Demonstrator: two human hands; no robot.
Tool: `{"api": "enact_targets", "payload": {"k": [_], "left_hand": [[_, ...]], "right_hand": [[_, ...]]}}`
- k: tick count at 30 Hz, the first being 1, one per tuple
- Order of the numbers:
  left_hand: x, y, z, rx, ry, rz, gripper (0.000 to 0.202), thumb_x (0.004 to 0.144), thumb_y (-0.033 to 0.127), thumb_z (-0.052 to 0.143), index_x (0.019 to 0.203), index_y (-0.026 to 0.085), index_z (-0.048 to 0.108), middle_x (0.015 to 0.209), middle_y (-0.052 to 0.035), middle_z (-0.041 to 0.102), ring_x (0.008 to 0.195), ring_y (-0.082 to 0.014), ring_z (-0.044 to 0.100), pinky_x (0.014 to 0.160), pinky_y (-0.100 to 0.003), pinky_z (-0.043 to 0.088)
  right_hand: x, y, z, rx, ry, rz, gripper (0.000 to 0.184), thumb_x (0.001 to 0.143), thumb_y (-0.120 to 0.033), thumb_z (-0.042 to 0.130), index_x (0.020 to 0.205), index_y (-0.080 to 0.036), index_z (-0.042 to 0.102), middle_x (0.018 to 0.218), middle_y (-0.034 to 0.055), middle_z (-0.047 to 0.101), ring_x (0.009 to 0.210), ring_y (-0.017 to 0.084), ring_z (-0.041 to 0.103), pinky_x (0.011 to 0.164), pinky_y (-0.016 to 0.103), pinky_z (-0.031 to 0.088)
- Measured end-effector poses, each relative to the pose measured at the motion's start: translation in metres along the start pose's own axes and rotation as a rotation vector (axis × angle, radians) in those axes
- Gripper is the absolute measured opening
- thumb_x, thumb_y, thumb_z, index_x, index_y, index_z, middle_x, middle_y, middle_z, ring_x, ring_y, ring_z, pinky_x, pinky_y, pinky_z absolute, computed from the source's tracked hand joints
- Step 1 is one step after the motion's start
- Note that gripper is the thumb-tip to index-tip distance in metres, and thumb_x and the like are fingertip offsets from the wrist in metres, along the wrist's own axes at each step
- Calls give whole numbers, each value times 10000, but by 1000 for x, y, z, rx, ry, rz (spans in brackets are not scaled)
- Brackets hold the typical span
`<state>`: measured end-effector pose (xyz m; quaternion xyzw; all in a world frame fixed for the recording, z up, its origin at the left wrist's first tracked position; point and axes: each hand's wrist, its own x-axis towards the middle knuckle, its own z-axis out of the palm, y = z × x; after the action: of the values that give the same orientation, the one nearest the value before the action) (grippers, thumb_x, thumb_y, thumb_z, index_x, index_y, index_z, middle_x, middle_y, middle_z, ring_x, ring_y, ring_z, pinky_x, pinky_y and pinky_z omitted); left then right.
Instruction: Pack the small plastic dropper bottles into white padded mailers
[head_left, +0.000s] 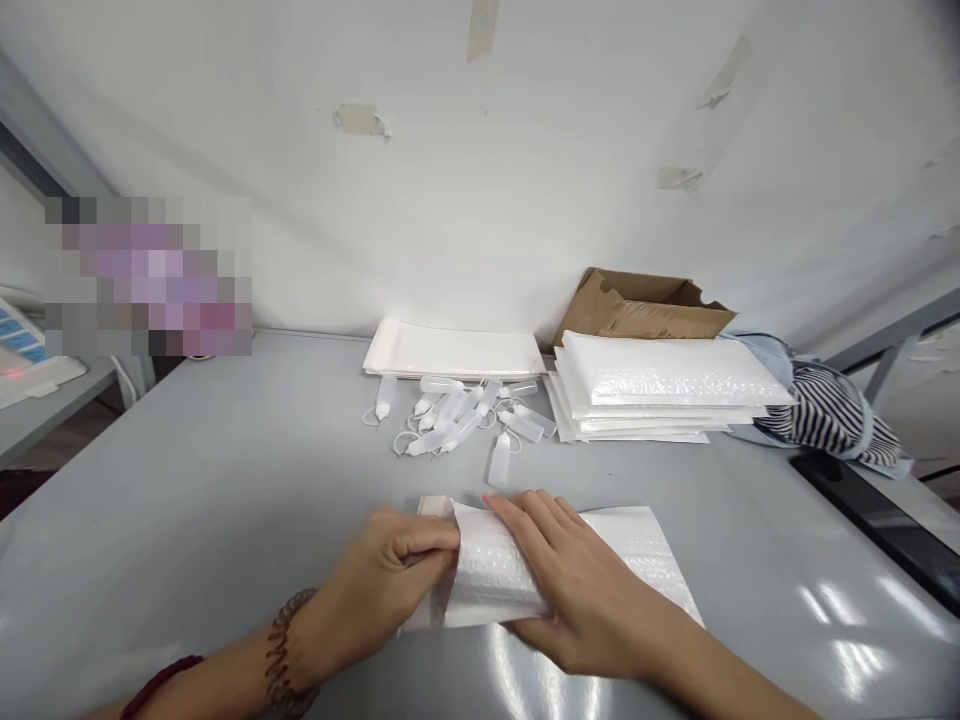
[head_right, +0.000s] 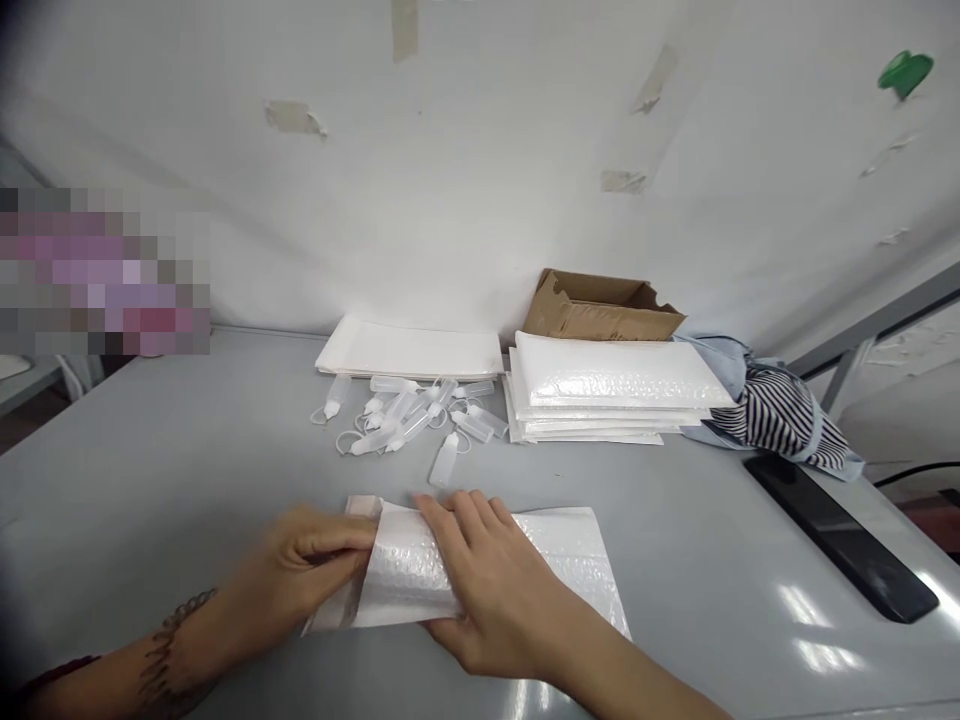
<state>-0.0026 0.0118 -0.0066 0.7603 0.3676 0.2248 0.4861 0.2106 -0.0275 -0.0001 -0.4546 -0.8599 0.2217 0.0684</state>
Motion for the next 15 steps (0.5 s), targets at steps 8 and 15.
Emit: {"api": "enact_targets", "payload": {"k": [8, 15], "left_hand": [[0, -1, 5, -109, -113, -30, 239, 774, 109, 433, 540, 154, 411, 545, 43, 374, 516, -79, 349, 476, -185, 275], [1, 3, 2, 38, -267, 154, 205, 709, -12, 441, 626, 172, 404, 578, 57, 435, 567, -88, 399, 565, -192, 337]], "right_hand": [[-1, -8, 1, 17, -7, 40, 850, 729, -225, 583, 1428, -148, 106, 1204, 136, 434, 1084, 288, 402, 946, 455, 344], [-2, -9, 1, 26, -18, 35, 865, 682, -178, 581, 1419, -142, 130, 1216, 130, 427, 1098, 286, 391, 968, 446, 328]]}}
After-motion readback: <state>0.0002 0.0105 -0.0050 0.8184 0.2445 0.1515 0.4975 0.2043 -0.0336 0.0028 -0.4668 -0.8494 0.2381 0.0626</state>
